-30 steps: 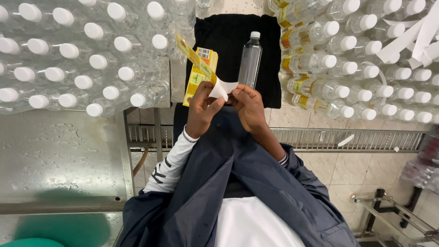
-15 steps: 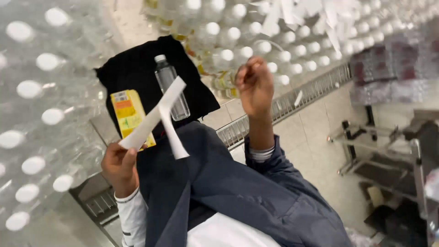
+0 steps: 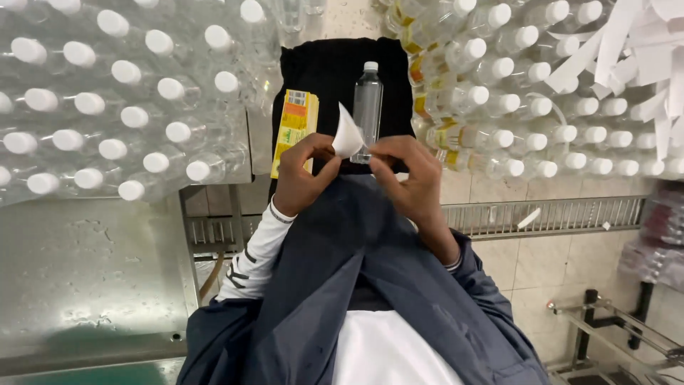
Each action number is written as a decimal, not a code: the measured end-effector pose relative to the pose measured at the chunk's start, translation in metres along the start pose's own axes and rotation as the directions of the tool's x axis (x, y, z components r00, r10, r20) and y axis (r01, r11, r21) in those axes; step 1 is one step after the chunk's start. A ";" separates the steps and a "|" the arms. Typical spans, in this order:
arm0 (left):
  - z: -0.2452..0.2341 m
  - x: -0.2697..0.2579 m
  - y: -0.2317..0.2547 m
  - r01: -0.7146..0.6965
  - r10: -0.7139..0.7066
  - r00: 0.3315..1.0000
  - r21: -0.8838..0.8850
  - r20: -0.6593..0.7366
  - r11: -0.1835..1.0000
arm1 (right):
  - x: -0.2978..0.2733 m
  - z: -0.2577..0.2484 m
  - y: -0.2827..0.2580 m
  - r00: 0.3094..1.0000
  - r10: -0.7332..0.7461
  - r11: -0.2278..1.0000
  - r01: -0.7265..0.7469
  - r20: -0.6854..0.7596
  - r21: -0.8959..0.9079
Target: Manually applying adhesive labels to plastic water bottles by peeling the backing and wrapping the label around the bottle.
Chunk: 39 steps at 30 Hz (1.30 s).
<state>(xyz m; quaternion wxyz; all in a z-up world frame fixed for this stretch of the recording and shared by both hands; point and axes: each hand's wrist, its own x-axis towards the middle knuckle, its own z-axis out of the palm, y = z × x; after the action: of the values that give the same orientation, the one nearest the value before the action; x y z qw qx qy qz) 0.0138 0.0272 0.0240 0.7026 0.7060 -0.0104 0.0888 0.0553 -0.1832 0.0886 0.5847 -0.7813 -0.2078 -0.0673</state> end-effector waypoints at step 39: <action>-0.055 -0.049 -0.042 0.072 -0.129 0.985 -0.418 -0.111 0.905 | 0.008 -0.053 0.100 0.780 0.475 0.844 -0.274 -0.407 0.461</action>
<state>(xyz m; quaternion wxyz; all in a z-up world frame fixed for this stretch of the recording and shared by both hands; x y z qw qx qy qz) -0.0342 0.0772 -0.0247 0.8385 0.5335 0.0555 0.0963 0.1099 -0.2545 0.0194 0.7582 -0.6340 0.1069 -0.1086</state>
